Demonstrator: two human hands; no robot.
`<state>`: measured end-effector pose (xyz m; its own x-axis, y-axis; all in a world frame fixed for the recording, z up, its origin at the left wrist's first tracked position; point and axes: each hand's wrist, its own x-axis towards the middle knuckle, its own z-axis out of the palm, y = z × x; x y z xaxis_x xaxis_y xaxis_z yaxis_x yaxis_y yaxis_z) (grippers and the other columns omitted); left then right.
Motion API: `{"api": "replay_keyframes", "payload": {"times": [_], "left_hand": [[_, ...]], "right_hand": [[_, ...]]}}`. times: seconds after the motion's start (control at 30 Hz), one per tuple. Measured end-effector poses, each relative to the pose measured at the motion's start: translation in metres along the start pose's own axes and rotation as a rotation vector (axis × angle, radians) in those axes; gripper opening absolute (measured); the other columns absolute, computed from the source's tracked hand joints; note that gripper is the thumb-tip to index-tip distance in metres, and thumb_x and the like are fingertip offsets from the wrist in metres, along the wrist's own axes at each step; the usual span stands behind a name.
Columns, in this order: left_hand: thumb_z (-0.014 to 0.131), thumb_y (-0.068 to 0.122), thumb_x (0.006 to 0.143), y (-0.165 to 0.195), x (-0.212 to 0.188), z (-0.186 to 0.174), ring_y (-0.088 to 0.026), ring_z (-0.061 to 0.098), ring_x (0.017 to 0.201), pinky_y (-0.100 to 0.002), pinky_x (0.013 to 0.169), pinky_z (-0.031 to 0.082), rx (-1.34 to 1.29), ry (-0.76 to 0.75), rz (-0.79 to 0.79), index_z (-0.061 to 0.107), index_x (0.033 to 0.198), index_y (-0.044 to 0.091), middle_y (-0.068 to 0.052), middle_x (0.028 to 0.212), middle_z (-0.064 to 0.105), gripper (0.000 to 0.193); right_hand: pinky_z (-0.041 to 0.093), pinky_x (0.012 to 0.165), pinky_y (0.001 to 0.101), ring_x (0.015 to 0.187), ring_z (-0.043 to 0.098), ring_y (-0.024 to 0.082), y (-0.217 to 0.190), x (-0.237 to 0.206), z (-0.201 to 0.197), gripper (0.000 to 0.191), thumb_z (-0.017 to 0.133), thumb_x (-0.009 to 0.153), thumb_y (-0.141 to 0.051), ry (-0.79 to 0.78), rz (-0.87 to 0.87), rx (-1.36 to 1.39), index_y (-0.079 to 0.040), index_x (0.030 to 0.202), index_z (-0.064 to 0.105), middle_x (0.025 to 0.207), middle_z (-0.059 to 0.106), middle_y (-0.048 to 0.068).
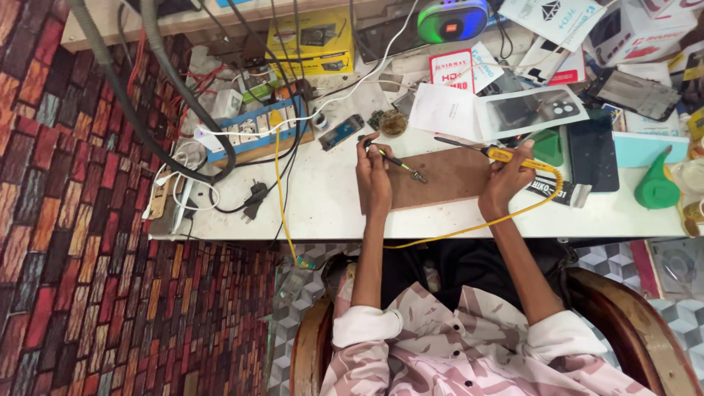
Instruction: The person uses a soldering iron and tweezers to work on a small electronic component placed on a wooden board. They repeatedly apply heat and adjust the component with tweezers throughout the clip.
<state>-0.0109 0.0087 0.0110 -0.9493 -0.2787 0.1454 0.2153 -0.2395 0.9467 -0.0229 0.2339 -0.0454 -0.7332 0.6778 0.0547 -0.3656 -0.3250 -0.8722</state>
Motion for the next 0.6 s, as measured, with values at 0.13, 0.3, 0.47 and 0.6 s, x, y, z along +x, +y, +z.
{"api": "replay_keyframes", "payload": {"times": [0.13, 0.3, 0.47, 0.6], "left_hand": [[0.040, 0.027, 0.115, -0.004, 0.002, -0.002, -0.007, 0.040, 0.075, -0.023, 0.070, 0.035, -0.040, 0.048, -0.026, 0.054, 0.130, 0.007, 0.002, 0.082, 0.052, 0.029], [0.042, 0.028, 0.114, -0.007, 0.004, -0.005, -0.006, 0.036, 0.071, -0.022, 0.065, 0.030, -0.229, 0.018, -0.043, 0.055, 0.128, 0.007, 0.001, 0.082, 0.052, 0.028], [0.043, 0.030, 0.113, -0.016, 0.001, -0.008, -0.006, 0.038, 0.071, -0.022, 0.065, 0.033, -0.120, -0.101, 0.010, 0.056, 0.127, 0.007, 0.000, 0.082, 0.056, 0.031], [0.044, 0.034, 0.114, -0.027, 0.006, -0.002, -0.007, 0.040, 0.070, -0.023, 0.065, 0.034, -0.132, -0.203, 0.100, 0.056, 0.128, 0.006, 0.000, 0.081, 0.057, 0.034]], "right_hand": [[0.033, 0.048, 0.0254, 0.054, 0.047, 0.009, 0.002, -0.002, -0.002, 0.051, 0.056, 0.110, -0.050, -0.022, -0.024, 0.012, -0.004, 0.086, 0.059, 0.066, 0.055, 0.002], [0.031, 0.044, 0.0241, 0.050, 0.043, 0.008, -0.005, -0.009, -0.002, 0.051, 0.052, 0.108, -0.051, 0.019, 0.047, -0.019, -0.007, 0.084, 0.056, 0.063, 0.053, 0.001], [0.032, 0.045, 0.0246, 0.052, 0.046, 0.009, -0.010, -0.012, 0.000, 0.052, 0.053, 0.110, -0.051, -0.003, 0.037, -0.012, -0.006, 0.083, 0.055, 0.066, 0.055, 0.002], [0.030, 0.042, 0.0249, 0.047, 0.042, 0.008, -0.013, -0.013, 0.000, 0.050, 0.053, 0.109, -0.049, 0.005, 0.084, 0.031, -0.006, 0.082, 0.054, 0.062, 0.050, 0.001]]}}
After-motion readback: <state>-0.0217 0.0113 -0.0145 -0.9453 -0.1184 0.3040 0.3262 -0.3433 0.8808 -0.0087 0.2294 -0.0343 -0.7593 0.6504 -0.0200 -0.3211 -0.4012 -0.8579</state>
